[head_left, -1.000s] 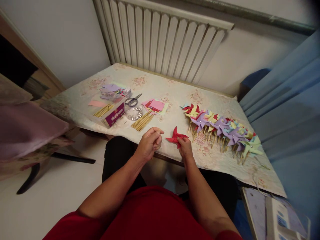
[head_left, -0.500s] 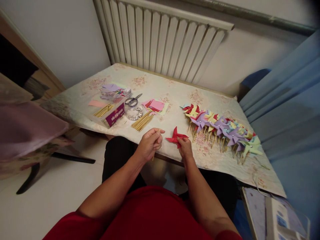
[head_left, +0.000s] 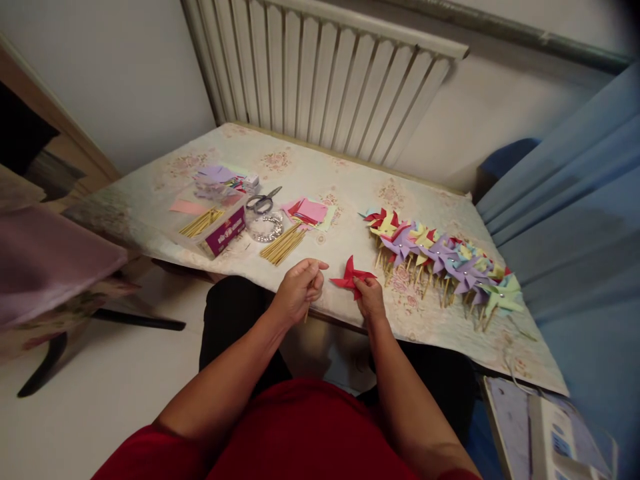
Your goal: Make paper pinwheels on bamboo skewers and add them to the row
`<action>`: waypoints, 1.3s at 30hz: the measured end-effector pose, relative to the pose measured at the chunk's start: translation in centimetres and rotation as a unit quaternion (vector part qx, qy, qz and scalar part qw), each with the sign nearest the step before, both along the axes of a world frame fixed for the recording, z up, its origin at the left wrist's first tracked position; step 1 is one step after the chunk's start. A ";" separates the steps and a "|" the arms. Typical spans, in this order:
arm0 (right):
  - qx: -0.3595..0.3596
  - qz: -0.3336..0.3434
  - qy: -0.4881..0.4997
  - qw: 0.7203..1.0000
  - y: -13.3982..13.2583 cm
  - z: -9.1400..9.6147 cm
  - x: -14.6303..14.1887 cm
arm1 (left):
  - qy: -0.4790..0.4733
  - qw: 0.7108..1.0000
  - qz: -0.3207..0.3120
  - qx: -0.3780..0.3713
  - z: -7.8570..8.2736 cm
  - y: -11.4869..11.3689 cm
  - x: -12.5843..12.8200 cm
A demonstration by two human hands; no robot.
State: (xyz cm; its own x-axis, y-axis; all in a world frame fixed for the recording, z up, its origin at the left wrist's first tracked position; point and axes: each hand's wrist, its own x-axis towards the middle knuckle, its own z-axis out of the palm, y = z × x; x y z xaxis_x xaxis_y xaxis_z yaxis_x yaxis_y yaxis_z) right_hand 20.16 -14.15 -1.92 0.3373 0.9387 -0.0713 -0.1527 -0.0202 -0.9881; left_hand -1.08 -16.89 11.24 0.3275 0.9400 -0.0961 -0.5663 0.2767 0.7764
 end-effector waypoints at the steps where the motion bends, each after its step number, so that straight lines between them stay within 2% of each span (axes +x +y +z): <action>1: 0.003 -0.002 -0.006 1.000 0.0 0.0 0.0 | -0.002 1.000 0.000 -0.007 -0.1 0.3 0.0; 10: -0.025 -0.028 -0.015 0.999 0.0 -0.6 0.0 | -0.018 0.999 -0.006 -0.030 -1.6 4.9 0.9; 18: -0.039 -0.037 -0.036 0.998 -0.1 -1.3 0.3 | -0.018 0.998 -0.064 -0.010 -3.0 9.7 2.9; 22: -0.043 -0.044 -0.028 0.998 0.0 -1.7 0.4 | -0.017 0.995 -0.095 -0.002 -4.3 11.6 3.2; 28: -0.045 -0.052 0.003 0.998 -0.1 -1.4 0.0 | -0.045 0.993 -0.112 -0.011 -6.0 12.9 1.8; 39: -0.062 -0.084 0.007 0.995 -0.2 0.0 -0.7 | -0.022 0.996 -0.087 -0.005 -6.0 14.3 1.3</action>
